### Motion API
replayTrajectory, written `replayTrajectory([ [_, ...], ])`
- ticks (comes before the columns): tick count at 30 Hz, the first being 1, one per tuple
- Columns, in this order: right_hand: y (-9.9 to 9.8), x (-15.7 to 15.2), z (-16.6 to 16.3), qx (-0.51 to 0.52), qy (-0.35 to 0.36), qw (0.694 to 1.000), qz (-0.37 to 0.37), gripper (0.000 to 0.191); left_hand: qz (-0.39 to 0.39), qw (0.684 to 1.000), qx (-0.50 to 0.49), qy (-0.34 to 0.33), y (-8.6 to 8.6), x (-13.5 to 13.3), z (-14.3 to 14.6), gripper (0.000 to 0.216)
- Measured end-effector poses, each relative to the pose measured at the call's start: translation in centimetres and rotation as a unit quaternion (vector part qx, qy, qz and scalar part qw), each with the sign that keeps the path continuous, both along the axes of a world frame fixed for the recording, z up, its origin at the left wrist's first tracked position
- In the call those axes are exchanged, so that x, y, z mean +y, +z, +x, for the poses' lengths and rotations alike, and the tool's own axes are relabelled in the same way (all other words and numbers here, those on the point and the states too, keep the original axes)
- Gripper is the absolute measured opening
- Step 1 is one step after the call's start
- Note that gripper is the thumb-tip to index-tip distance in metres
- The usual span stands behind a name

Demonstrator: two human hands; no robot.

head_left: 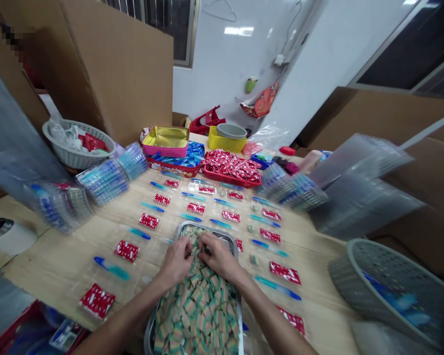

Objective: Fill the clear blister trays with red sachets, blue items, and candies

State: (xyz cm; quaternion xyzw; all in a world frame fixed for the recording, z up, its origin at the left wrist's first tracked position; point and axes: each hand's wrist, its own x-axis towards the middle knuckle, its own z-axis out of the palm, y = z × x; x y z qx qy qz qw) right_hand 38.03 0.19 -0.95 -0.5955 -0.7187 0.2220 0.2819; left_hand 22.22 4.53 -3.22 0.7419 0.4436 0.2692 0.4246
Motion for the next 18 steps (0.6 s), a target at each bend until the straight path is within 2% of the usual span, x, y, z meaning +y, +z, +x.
replayTrajectory([
  [5, 0.1, -0.7, -0.4, 0.004, 0.005, 1.0, 0.022, 0.016, -0.01, 0.999, -0.031, -0.009, -0.3, -0.3, -0.1, 0.021],
  [11, 1.5, -3.1, -1.2, 0.091, -0.05, 0.994, 0.03, 0.01, -0.039, 0.996, -0.077, -0.011, 1.3, -1.1, -1.6, 0.016],
  [15, 1.7, -5.1, -1.7, 0.135, -0.062, 0.989, -0.025, 0.008, -0.15, 0.968, -0.199, -0.021, 1.9, -2.5, -3.0, 0.015],
  [18, 1.4, -6.4, -2.3, 0.09, -0.052, 0.994, -0.038, 0.008, -0.208, 0.945, -0.25, -0.017, 1.8, -3.8, -3.7, 0.017],
])
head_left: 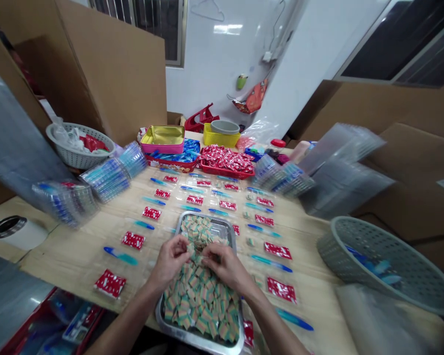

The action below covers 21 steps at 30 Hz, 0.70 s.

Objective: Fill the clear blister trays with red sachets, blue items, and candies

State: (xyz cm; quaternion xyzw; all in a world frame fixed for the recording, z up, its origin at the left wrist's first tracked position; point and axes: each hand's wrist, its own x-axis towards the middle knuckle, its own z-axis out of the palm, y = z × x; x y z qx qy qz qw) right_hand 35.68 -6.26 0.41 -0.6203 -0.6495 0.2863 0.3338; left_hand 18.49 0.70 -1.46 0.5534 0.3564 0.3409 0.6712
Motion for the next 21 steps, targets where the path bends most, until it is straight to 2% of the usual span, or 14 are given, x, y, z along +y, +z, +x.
replayTrajectory([
  [5, -0.5, -1.6, -1.9, -0.028, -0.017, 0.995, 0.099, 0.037, 0.044, 0.998, 0.047, -0.009, 0.0, -2.3, -0.8, 0.015],
  [8, -0.8, -2.3, -3.2, -0.015, -0.015, 0.992, 0.128, 0.032, 0.04, 0.998, 0.038, -0.007, 0.2, -3.3, -1.0, 0.016],
  [12, -1.3, -3.3, -4.5, 0.017, -0.056, 0.988, 0.142, 0.028, -0.03, 1.0, -0.005, -0.002, 0.8, -4.0, -1.2, 0.013],
  [16, -1.3, -4.1, -5.2, 0.04, -0.052, 0.988, 0.137, 0.013, -0.088, 0.996, -0.006, 0.021, 1.1, -4.3, -1.6, 0.018],
  [21, -1.1, -4.6, -5.9, 0.053, -0.069, 0.99, 0.108, 0.011, -0.121, 0.991, -0.009, 0.048, 1.1, -4.6, -1.6, 0.019],
])
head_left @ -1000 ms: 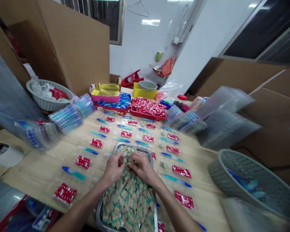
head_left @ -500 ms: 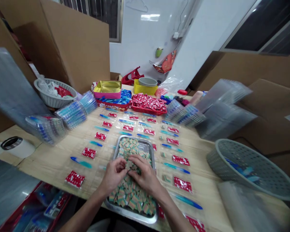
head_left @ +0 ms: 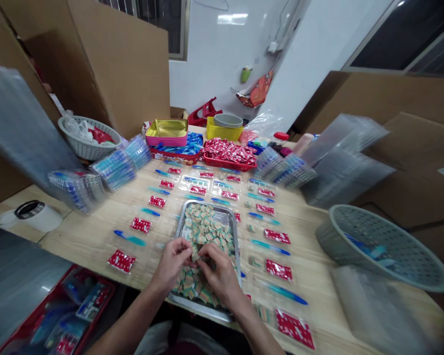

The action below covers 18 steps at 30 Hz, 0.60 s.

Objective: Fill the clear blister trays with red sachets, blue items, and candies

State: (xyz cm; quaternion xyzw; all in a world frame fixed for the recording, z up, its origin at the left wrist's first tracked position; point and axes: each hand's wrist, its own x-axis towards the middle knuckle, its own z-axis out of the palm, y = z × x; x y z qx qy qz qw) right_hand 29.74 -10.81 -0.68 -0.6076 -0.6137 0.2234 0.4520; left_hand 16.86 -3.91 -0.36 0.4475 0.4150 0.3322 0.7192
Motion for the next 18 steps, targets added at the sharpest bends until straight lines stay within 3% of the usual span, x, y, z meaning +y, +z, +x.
replayTrajectory([
  [9, 0.6, -0.4, 1.0, 0.074, 0.039, 0.995, -0.054, 0.013, -0.014, 0.999, -0.004, 0.037, 0.0, 0.0, -0.3, 0.024],
  [13, 1.6, 0.0, 1.5, 0.065, 0.096, 0.99, -0.08, 0.012, 0.013, 1.0, 0.012, 0.02, -0.4, 0.0, -0.3, 0.02],
  [18, 1.8, 0.7, 1.5, -0.007, 0.095, 0.994, -0.057, 0.014, 0.076, 0.995, 0.055, -0.028, -1.2, -0.3, -0.1, 0.012],
])
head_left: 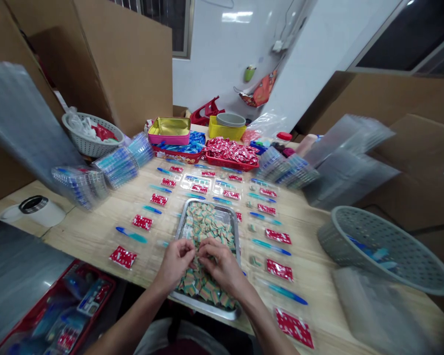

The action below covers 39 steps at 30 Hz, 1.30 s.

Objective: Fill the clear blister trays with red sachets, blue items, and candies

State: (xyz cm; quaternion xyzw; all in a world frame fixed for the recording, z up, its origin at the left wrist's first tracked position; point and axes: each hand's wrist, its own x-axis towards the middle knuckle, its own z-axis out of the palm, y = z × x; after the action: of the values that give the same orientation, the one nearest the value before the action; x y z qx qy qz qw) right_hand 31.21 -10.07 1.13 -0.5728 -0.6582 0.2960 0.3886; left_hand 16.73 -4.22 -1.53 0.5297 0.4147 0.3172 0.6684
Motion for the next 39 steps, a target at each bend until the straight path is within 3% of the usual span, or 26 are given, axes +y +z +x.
replayTrajectory([
  [6, -0.8, -0.2, -0.4, -0.06, -0.025, 0.998, -0.011, 0.015, 0.037, 0.998, 0.034, -0.027, -0.7, -0.1, -0.2, 0.009],
  [13, -1.2, -0.8, -0.8, -0.009, -0.035, 0.999, 0.03, 0.018, 0.021, 0.999, 0.027, -0.009, -1.2, 0.2, 0.2, 0.011],
  [20, -1.8, -1.0, -0.9, -0.011, -0.04, 0.999, 0.019, 0.018, 0.014, 1.0, 0.02, 0.0, -0.9, 0.0, 0.4, 0.01],
  [27, -1.9, -1.7, -0.8, 0.031, -0.033, 0.998, 0.033, 0.016, -0.021, 0.998, 0.012, 0.051, -0.1, 1.3, -0.1, 0.017],
  [32, -1.5, -1.4, -0.5, -0.005, -0.021, 1.0, -0.02, 0.01, -0.017, 0.999, 0.02, 0.042, 0.0, 1.1, -0.1, 0.014],
  [39, -1.5, -0.7, -0.7, -0.051, -0.014, 0.999, 0.002, 0.017, 0.0, 1.0, 0.023, 0.014, -0.2, 0.4, 0.2, 0.012],
])
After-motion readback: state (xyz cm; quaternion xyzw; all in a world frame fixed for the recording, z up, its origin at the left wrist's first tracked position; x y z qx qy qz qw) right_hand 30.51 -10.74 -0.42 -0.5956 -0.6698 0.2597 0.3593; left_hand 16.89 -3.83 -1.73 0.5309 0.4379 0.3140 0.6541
